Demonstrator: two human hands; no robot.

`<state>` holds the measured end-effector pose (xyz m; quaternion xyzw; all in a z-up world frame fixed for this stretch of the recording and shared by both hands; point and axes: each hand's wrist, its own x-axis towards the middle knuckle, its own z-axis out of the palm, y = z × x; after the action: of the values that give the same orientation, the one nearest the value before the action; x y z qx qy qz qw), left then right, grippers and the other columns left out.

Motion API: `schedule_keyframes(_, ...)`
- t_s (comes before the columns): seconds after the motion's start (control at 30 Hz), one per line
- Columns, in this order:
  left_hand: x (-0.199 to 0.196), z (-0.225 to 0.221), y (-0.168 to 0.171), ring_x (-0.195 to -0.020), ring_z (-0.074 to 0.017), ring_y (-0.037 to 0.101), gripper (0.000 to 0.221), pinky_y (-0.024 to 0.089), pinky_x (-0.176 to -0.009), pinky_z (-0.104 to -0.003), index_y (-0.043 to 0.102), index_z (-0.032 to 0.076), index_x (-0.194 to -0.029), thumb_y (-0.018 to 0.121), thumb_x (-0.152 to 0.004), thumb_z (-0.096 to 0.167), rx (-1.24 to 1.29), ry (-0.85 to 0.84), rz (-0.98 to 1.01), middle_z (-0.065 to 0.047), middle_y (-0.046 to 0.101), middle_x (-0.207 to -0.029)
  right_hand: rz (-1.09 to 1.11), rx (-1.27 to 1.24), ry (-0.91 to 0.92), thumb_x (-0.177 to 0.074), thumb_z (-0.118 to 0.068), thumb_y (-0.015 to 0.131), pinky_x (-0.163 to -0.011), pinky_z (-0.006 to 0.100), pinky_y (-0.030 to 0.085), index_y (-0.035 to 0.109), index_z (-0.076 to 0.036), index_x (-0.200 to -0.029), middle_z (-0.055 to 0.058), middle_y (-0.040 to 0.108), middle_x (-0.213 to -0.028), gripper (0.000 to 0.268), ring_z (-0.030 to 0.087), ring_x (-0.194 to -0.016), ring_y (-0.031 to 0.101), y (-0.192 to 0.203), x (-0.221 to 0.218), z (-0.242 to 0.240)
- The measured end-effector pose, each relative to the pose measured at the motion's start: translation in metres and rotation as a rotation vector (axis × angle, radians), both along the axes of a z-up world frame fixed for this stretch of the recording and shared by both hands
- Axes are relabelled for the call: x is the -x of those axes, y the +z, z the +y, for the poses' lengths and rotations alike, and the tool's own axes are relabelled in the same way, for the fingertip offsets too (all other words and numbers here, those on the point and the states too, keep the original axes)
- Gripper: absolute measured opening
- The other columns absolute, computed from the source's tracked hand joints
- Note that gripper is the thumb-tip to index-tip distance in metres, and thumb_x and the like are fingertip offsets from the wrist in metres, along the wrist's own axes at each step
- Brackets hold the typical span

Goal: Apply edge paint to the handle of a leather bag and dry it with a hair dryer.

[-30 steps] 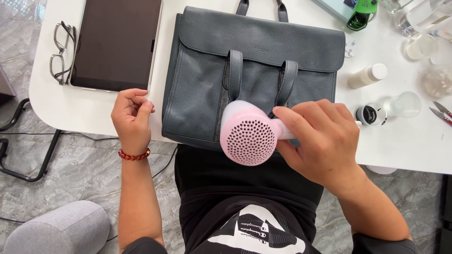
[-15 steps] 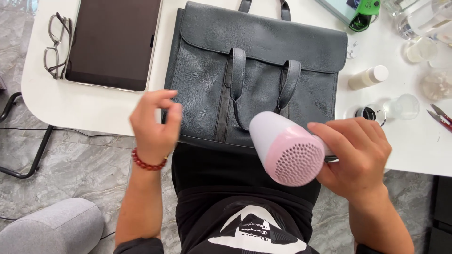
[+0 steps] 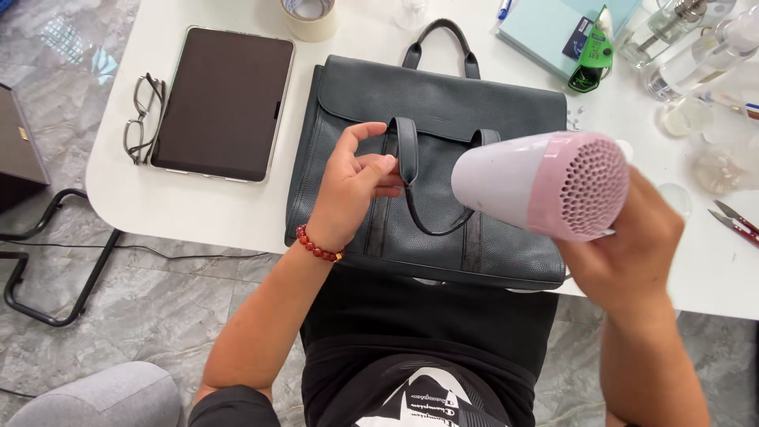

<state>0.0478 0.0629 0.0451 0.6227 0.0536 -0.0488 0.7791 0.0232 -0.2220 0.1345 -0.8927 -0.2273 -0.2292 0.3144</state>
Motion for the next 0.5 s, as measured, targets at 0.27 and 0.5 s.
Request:
schedule_keyframes(0.27, 0.012, -0.020, -0.016, -0.115, -0.0274, 0.070, 0.056, 0.062, -0.093, -0.037, 0.037, 0.004, -0.144, 0.060, -0.093, -0.007, 0.654, 0.037, -0.126, -0.020, 0.066, -0.126, -0.073, -0.018, 0.312, -0.097, -0.012, 0.082, -0.078, 0.029, 0.058, 0.068, 0.009, -0.119, 0.016, 0.072, -0.103, 0.033, 0.021, -0.093, 0.074, 0.019, -0.040, -0.015)
schedule_keyframes(0.5, 0.001, -0.041, -0.028, -0.112, -0.0265, 0.071, 0.049, 0.063, -0.095, -0.036, 0.046, 0.003, -0.137, 0.067, -0.094, -0.008, 0.762, 0.136, -0.100, -0.018, 0.069, -0.124, -0.069, 0.150, 0.462, -0.085, -0.016, 0.084, -0.068, 0.028, 0.055, 0.069, 0.008, -0.112, 0.021, 0.072, -0.106, 0.039, 0.023, -0.089, 0.072, 0.044, -0.075, 0.004)
